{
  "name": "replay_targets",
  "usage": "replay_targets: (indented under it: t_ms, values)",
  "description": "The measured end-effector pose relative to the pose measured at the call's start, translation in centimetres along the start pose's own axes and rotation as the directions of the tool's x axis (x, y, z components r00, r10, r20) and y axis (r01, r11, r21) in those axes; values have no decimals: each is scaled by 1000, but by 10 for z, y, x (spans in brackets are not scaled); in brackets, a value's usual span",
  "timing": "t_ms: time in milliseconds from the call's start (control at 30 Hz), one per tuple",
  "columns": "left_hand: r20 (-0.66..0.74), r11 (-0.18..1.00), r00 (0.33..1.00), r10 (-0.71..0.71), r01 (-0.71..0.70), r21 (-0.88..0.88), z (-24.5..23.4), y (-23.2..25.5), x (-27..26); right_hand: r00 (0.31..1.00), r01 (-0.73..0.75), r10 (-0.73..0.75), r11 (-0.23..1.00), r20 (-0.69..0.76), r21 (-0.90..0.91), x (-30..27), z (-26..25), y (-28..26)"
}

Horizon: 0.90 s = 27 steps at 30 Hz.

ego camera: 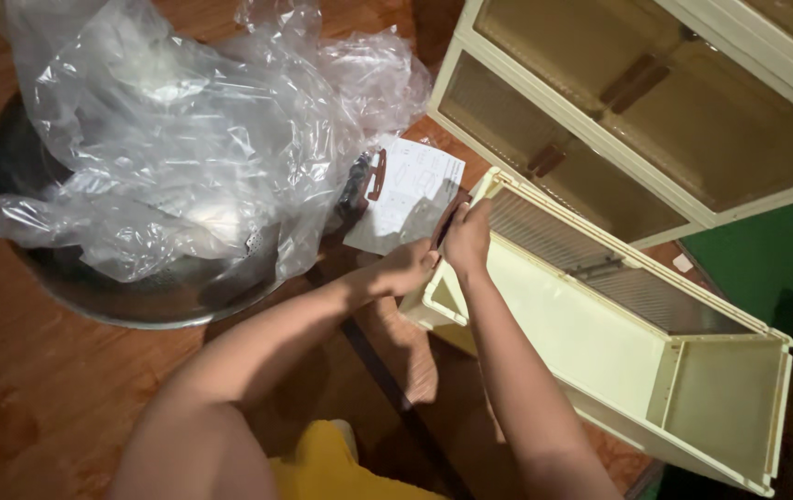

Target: The person assembles a cream-colored plastic storage unit by hand. They attach handles to a drawer, slide the drawer into the cabinet frame, and then stack additional drawer units on top to form a three-drawer tower.

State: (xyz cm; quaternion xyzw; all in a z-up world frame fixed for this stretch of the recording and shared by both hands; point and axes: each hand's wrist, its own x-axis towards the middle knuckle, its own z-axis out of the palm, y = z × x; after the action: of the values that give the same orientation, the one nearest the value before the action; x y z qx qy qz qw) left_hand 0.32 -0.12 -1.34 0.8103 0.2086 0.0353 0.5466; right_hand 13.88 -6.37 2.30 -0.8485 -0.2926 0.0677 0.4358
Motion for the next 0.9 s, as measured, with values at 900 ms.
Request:
replay_targets:
  t_ms: [900]
  values:
    - [-115,653,861,-496,457,604,-23,-113,-70,935,-339,257,847,244,410,-6,-244,96]
